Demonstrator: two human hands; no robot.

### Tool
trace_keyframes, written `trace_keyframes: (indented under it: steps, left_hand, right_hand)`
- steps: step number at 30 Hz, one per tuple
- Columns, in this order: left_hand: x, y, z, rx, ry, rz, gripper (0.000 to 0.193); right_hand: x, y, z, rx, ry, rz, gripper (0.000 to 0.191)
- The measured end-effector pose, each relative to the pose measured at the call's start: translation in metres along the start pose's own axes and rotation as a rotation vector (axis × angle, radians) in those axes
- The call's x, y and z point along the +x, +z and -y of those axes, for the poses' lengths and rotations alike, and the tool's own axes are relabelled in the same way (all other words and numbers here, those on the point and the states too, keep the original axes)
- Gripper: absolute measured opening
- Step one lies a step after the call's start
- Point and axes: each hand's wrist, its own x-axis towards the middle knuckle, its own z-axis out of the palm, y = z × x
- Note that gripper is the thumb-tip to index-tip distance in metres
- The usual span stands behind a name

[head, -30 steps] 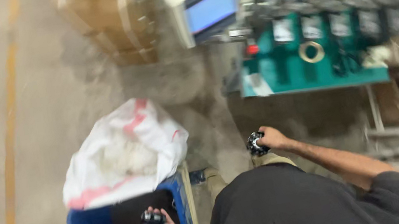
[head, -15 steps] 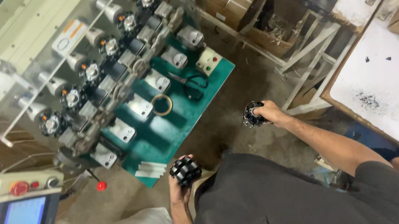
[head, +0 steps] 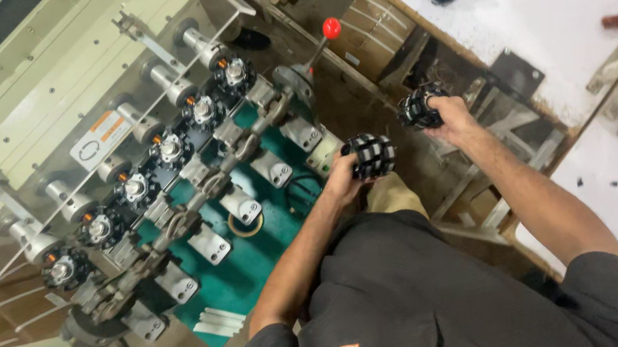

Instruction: The person unwraps plastic film from black rotary components in a blue bin, carries them to a multi-station machine, and places them onto the machine's stations. The person then works at the machine, handling small parts at its base, and later returns to the bin to unwrap more components and arrange wrapped items on a cardboard sheet.

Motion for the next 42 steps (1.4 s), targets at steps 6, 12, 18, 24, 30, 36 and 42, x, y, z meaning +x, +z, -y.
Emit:
trace_keyframes:
  steps: [6, 12, 18, 24, 30, 36, 42]
  left_hand:
    - [0.242, 0.095, -0.037, -0.244, 0.219, -0.645, 0.030]
    - [0.450, 0.108, -0.129, -0.105, 0.349, -1.053, 0.044]
    - [0.556, 0.093, -0.198, 0.967, 0.105, -1.254, 0.044]
    - [0.612, 0.095, -0.206, 1.086, -0.125, -1.295, 0.045]
    - [0.650, 0.105, -0.200, 1.078, -0.060, -1.161, 0.057]
    - [0.616, 0.103, -0.176, 1.102, 0.221, -1.025, 0.064]
    - [0.462, 0.083, -0.074, 1.085, 0.390, -0.511, 0.044]
  right_hand:
    - [0.151, 0.045, 0.186, -0.255, -0.336, 0.179, 0.029]
    - [0.308, 0.093, 0.343, -0.351, -0.281, 0.199, 0.026]
    - [0.414, 0.114, 0.406, -0.558, -0.210, 0.090, 0.027]
    - [0.477, 0.116, 0.406, -0.613, -0.228, 0.048, 0.028]
    - [0.491, 0.103, 0.419, -0.414, -0.198, 0.236, 0.027]
    - [0.466, 0.087, 0.409, -0.553, -0.601, 0.099, 0.009]
    - [0.376, 0.067, 0.314, -0.070, -0.651, 0.442, 0.012]
